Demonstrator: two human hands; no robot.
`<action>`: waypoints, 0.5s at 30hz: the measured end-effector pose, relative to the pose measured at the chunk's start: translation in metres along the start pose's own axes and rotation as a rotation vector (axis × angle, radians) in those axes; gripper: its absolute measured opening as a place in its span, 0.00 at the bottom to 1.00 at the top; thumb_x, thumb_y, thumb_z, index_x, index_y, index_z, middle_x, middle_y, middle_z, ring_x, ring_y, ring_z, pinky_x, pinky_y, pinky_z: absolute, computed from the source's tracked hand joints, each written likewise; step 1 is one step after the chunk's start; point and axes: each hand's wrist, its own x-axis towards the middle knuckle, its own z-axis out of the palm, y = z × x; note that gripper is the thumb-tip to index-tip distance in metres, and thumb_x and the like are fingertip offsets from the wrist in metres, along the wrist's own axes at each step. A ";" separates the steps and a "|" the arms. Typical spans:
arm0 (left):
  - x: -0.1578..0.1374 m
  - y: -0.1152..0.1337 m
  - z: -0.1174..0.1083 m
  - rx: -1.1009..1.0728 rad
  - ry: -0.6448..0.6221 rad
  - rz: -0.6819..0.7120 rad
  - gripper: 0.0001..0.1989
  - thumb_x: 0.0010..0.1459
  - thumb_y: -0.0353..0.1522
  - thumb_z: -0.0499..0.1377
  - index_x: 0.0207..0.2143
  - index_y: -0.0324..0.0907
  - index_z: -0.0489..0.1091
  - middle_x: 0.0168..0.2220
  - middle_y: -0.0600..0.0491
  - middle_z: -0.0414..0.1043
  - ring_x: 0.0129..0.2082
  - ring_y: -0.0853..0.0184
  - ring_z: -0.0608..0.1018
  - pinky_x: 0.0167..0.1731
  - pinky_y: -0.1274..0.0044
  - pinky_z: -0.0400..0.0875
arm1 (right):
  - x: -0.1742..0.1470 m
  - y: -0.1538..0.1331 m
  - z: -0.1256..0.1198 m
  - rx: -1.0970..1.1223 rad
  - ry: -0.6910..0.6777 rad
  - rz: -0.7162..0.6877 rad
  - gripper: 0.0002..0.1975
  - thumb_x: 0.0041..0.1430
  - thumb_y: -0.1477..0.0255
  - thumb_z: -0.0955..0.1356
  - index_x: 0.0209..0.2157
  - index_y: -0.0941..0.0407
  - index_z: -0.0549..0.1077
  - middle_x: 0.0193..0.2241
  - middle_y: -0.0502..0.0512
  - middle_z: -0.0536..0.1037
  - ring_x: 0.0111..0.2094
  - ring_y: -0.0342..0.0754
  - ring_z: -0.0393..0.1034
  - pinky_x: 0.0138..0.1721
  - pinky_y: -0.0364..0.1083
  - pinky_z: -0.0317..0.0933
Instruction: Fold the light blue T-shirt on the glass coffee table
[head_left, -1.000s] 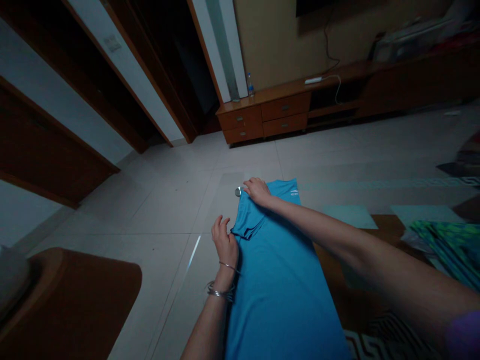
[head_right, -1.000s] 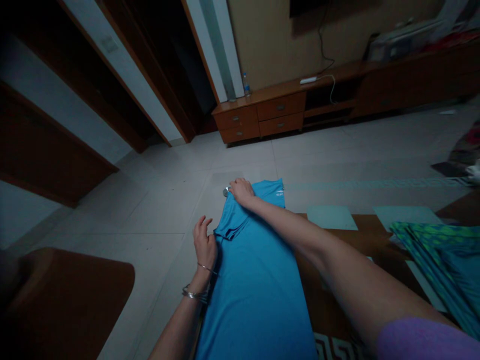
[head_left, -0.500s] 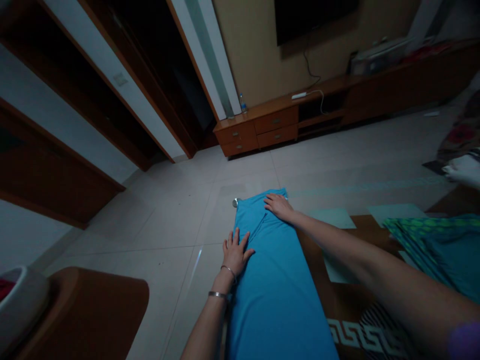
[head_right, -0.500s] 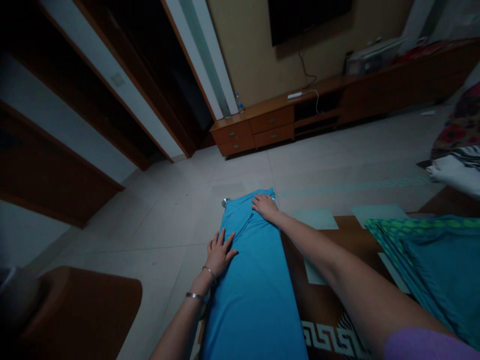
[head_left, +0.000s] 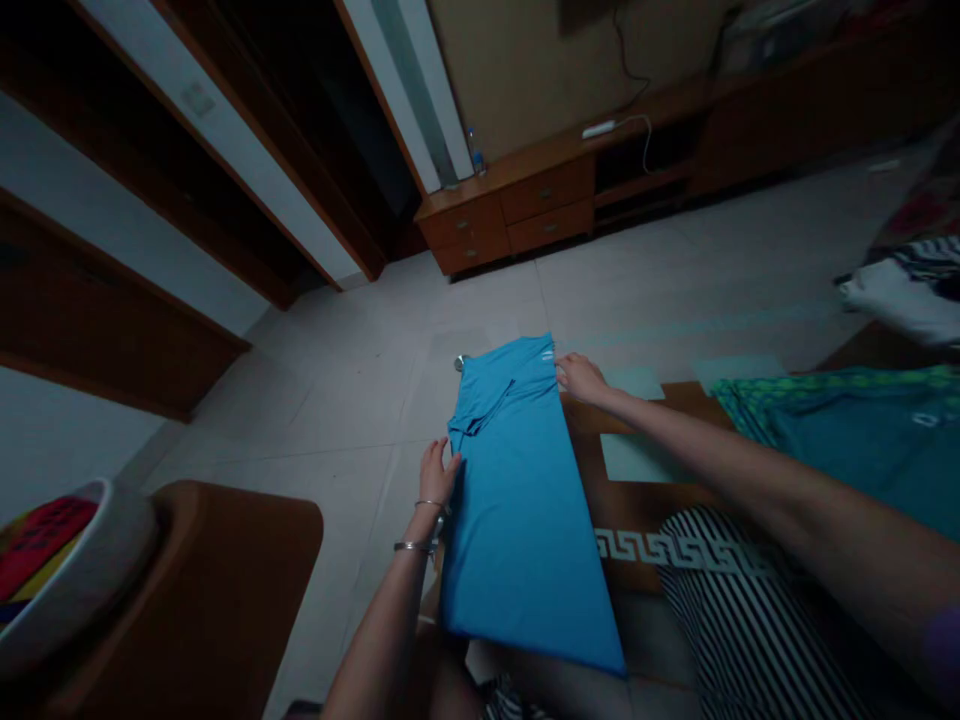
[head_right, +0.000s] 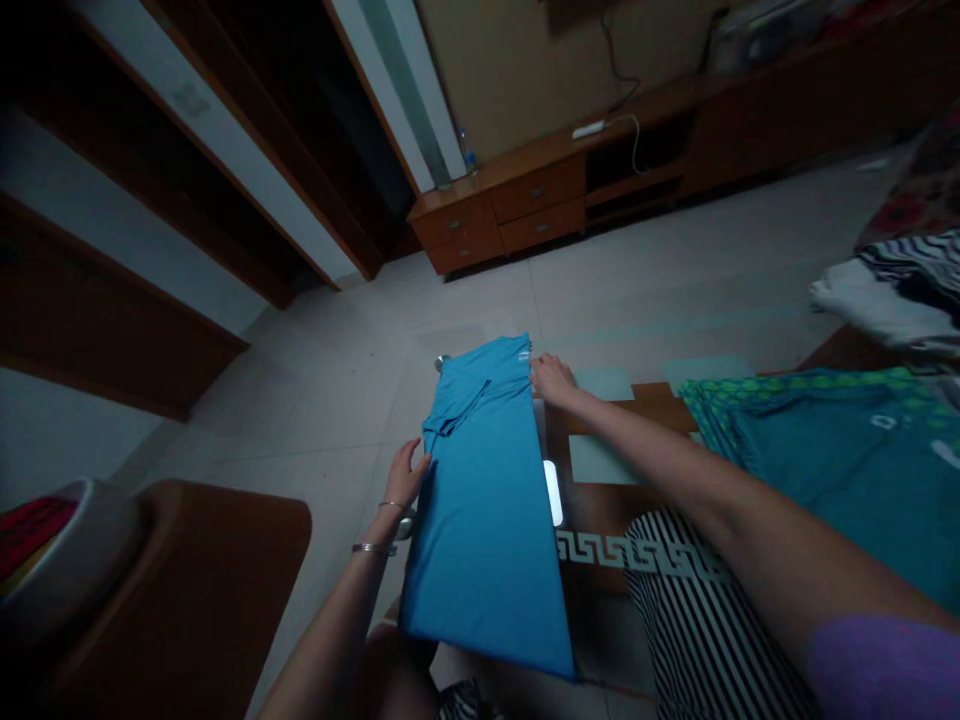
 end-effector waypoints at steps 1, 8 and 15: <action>-0.014 0.002 -0.002 0.001 0.000 -0.009 0.21 0.53 0.33 0.58 0.50 0.39 0.68 0.55 0.40 0.65 0.58 0.56 0.65 0.59 0.61 0.56 | -0.009 -0.001 -0.002 0.024 -0.002 0.013 0.18 0.62 0.73 0.63 0.53 0.61 0.69 0.50 0.67 0.70 0.52 0.55 0.62 0.53 0.50 0.56; -0.159 0.003 -0.021 -0.342 0.135 -0.205 0.16 0.51 0.36 0.61 0.42 0.40 0.69 0.45 0.45 0.70 0.47 0.60 0.73 0.50 0.68 0.67 | -0.172 -0.033 -0.028 0.633 -0.327 0.006 0.12 0.62 0.70 0.63 0.43 0.60 0.73 0.38 0.59 0.77 0.38 0.47 0.71 0.40 0.45 0.65; -0.294 -0.037 -0.021 -0.588 0.281 -0.606 0.22 0.44 0.32 0.64 0.44 0.43 0.65 0.43 0.46 0.72 0.46 0.58 0.74 0.44 0.70 0.69 | -0.428 -0.034 0.015 1.151 -0.815 0.237 0.26 0.52 0.60 0.69 0.51 0.57 0.70 0.39 0.58 0.76 0.35 0.45 0.72 0.35 0.44 0.65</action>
